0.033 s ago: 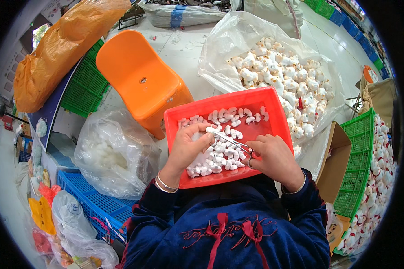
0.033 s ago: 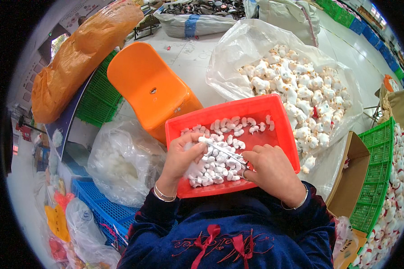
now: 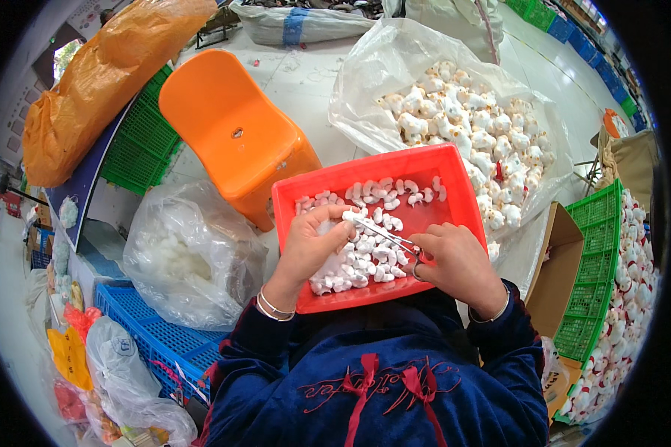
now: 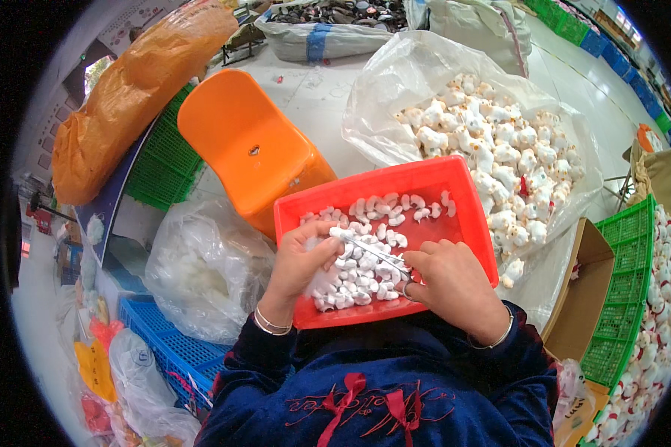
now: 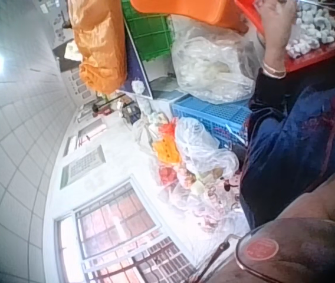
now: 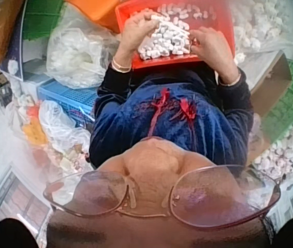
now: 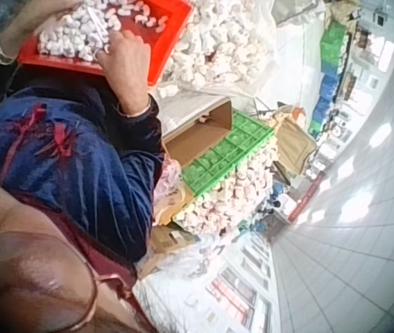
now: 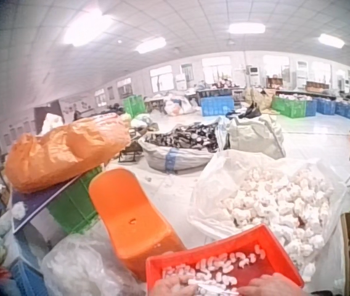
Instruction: The person uses scissors to trim white fluffy material from small white objects in a red tray. The person repeatedly picks up each object, snips off excess fluff, and places the trimmed pieces back into the tray. The work continues throughout the clip with consistent hand movements.
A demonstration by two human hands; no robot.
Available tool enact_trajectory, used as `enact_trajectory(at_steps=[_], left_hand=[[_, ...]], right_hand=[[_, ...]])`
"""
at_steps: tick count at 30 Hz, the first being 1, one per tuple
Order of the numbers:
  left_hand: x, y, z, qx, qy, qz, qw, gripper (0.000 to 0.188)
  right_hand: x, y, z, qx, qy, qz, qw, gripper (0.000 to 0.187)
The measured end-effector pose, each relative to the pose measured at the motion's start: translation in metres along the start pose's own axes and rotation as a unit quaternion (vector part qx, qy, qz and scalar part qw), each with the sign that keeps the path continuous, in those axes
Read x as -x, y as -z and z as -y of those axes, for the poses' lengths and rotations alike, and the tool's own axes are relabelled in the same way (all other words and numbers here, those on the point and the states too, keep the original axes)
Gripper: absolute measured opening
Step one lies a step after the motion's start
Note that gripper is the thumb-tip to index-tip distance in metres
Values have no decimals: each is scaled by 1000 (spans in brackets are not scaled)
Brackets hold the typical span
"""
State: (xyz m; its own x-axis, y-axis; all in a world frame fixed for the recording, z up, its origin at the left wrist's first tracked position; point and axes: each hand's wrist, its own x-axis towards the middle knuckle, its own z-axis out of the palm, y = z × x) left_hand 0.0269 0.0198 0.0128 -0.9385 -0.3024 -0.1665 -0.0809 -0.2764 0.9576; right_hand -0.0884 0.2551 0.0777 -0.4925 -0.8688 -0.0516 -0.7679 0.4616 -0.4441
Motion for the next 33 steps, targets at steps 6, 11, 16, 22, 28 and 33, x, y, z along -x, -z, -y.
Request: enact_trajectory(at_steps=[6,11,16,22,28,33], left_hand=[[7,-4,-1,-196,-111,-32,974,28],[10,-6,-2,-77,-49,-32,995,22],[11,-3,-4,-49,-53,-39,997,19],[7,7,-4,-103,-65,-84,989,16],[11,-6,-5,-161,-116,-89,976,17],[13,-4,-5,-147,-92,-81,982,20]], right_hand=[[-1,6,3,28,15,3,999,30],[-6,-9,-5,-140,1,49,989,33],[-4,-16,-1,-147,11,13,989,36],[-1,4,1,-3,-2,-30,1000,44],[-4,4,6,24,25,-35,999,42],[-6,8,8,39,5,8,999,35]])
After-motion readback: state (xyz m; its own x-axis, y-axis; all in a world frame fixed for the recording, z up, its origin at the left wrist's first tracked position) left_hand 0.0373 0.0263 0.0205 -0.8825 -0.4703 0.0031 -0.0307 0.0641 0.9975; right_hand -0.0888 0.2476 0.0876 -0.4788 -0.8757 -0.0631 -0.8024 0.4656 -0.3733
